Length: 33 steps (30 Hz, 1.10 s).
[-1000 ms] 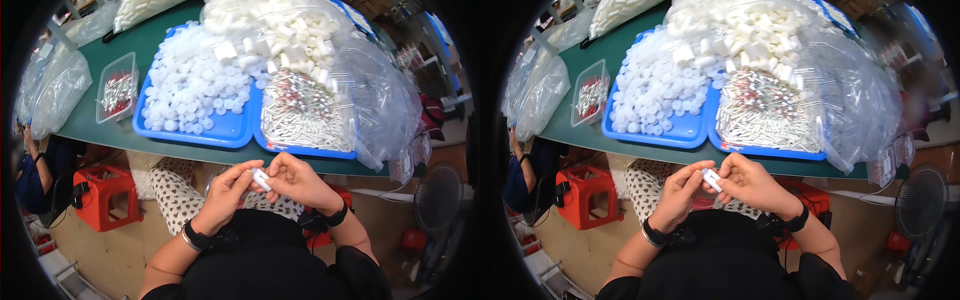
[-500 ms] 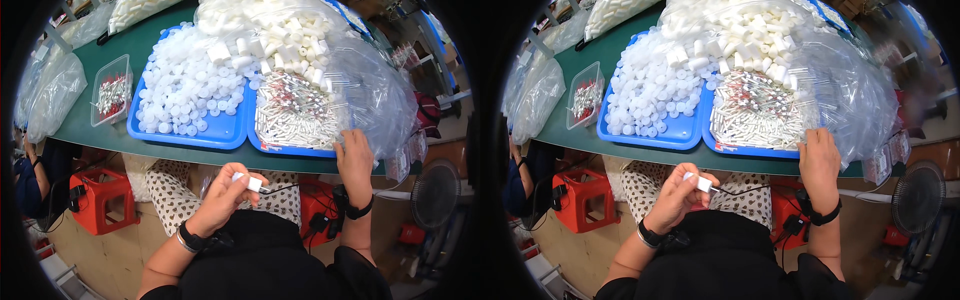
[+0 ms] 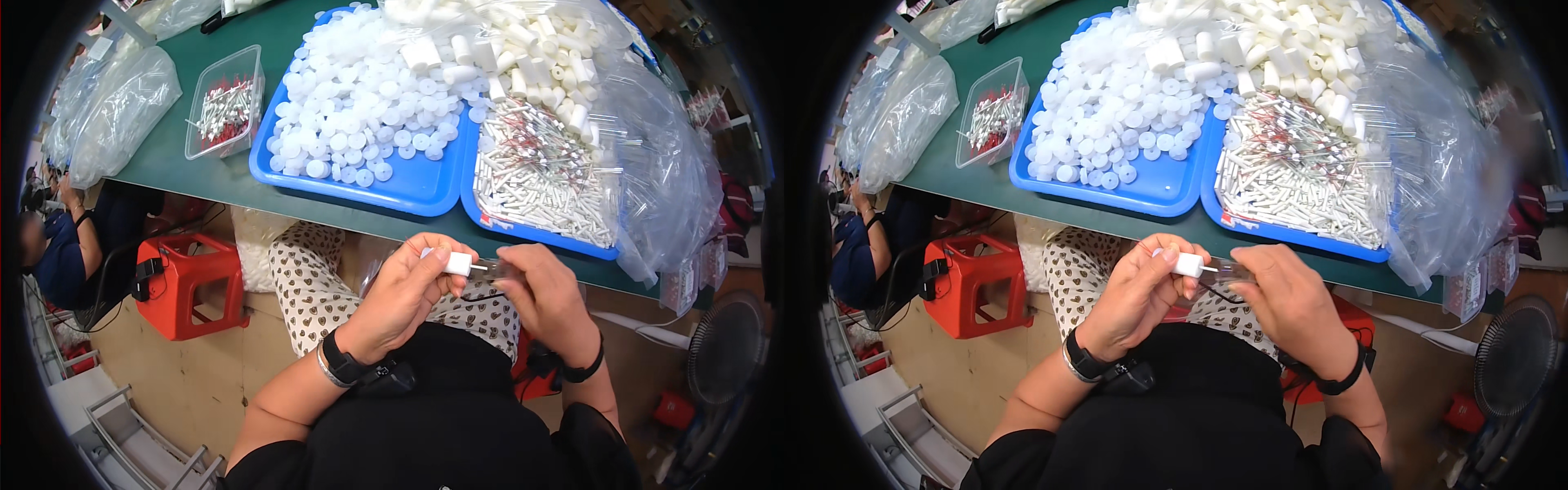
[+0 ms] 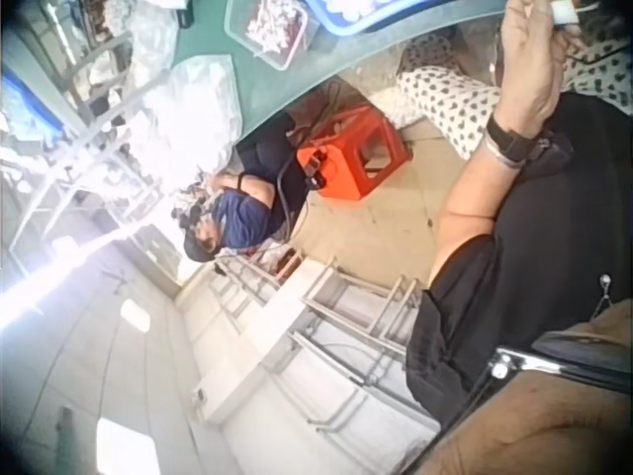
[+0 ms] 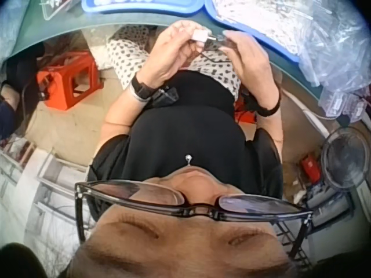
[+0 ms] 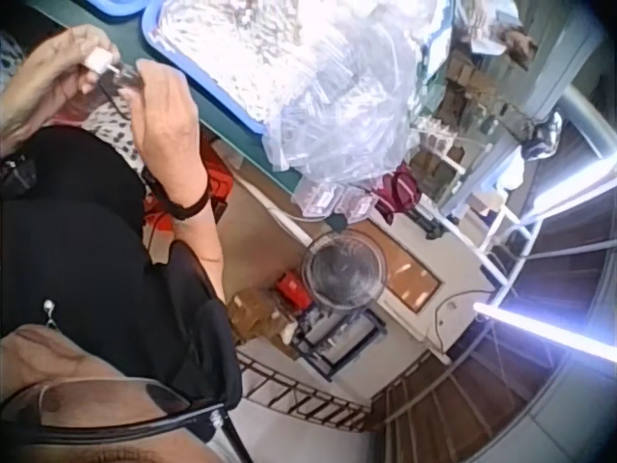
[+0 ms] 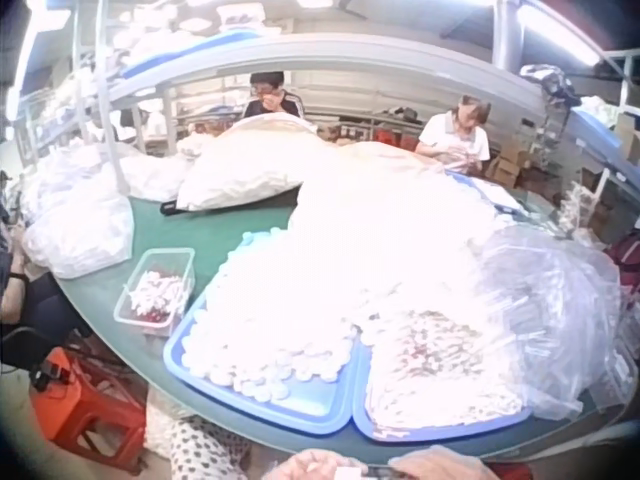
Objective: The person sits at a table and repeatedly assembles small white plastic components by hand. They pick up a cylindrical piece and a rod-like piece, fit them together, and place the finished unit into a blue tray. The process is continuous and repetitive throughout the clip.
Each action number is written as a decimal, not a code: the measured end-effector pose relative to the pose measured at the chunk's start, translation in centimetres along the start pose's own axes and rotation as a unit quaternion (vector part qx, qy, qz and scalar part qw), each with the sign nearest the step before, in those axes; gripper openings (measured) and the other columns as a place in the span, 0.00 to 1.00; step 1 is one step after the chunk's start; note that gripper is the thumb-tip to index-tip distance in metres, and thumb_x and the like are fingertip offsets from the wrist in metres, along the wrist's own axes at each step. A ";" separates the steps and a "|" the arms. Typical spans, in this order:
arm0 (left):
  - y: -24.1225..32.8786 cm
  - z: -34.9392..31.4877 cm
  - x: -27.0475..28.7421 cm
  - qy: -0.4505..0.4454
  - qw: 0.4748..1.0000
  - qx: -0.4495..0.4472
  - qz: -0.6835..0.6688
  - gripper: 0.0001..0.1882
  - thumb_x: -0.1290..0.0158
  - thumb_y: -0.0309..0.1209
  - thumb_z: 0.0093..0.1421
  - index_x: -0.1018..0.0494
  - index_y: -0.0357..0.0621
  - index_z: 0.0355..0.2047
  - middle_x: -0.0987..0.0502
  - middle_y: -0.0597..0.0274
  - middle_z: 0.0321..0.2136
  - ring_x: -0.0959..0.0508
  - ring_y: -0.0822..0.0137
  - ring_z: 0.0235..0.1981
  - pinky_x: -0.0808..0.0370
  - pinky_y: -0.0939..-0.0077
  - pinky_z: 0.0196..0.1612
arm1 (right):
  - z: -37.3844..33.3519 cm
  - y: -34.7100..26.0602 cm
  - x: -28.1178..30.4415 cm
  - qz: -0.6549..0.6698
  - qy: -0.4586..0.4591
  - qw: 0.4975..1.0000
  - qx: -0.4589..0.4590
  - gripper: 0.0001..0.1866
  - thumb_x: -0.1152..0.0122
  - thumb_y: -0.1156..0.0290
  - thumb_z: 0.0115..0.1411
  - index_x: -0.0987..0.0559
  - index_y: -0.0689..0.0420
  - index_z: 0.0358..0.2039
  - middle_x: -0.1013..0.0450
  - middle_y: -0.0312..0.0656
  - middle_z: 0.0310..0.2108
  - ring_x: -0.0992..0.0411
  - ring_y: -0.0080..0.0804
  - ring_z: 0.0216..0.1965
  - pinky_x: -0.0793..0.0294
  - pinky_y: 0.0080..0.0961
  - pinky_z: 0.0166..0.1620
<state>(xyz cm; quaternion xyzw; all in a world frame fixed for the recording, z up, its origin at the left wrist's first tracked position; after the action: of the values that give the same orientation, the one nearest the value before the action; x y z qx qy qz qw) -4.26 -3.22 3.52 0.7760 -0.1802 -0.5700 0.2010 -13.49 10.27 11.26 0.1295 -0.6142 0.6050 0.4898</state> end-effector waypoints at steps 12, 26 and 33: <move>-0.1 -1.4 0.7 0.047 0.906 -0.219 0.358 0.09 0.54 0.23 0.66 0.35 0.40 0.46 0.34 0.59 0.48 0.31 0.74 0.43 0.31 0.77 0.48 | 0.4 0.7 -4.4 0.114 0.037 0.992 -0.040 0.15 0.36 0.80 0.55 0.27 0.65 0.43 0.26 0.50 0.35 0.25 0.47 0.32 0.25 0.34 0.36; -1.5 -0.6 0.7 -0.063 0.958 -0.133 0.245 0.27 0.52 0.20 0.62 0.38 0.40 0.63 0.44 0.52 0.68 0.39 0.59 0.66 0.39 0.64 0.66 | 0.2 0.5 -7.4 0.134 -0.010 0.991 0.026 0.15 0.43 0.81 0.56 0.28 0.63 0.46 0.25 0.53 0.36 0.24 0.52 0.37 0.24 0.40 0.38; -1.4 -0.3 1.0 -0.018 0.997 0.025 -0.070 0.29 0.64 0.38 0.70 0.49 0.38 0.68 0.44 0.53 0.68 0.39 0.62 0.66 0.40 0.66 0.66 | 1.2 -0.1 -6.8 0.005 0.043 0.997 0.072 0.18 0.37 0.74 0.57 0.29 0.63 0.47 0.27 0.49 0.37 0.25 0.46 0.36 0.24 0.36 0.35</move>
<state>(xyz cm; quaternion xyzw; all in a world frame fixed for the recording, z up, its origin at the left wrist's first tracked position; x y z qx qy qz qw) -3.62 -2.50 2.11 0.7809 -0.1432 -0.5922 0.1379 -10.62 6.30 6.44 0.1353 -0.5485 0.6549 0.5019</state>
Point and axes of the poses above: each hand's wrist, its own z-axis towards the middle knuckle, its own x-axis out of the back of the hand, y = z × x, the point moved 5 cm from there along z, towards the middle knuckle
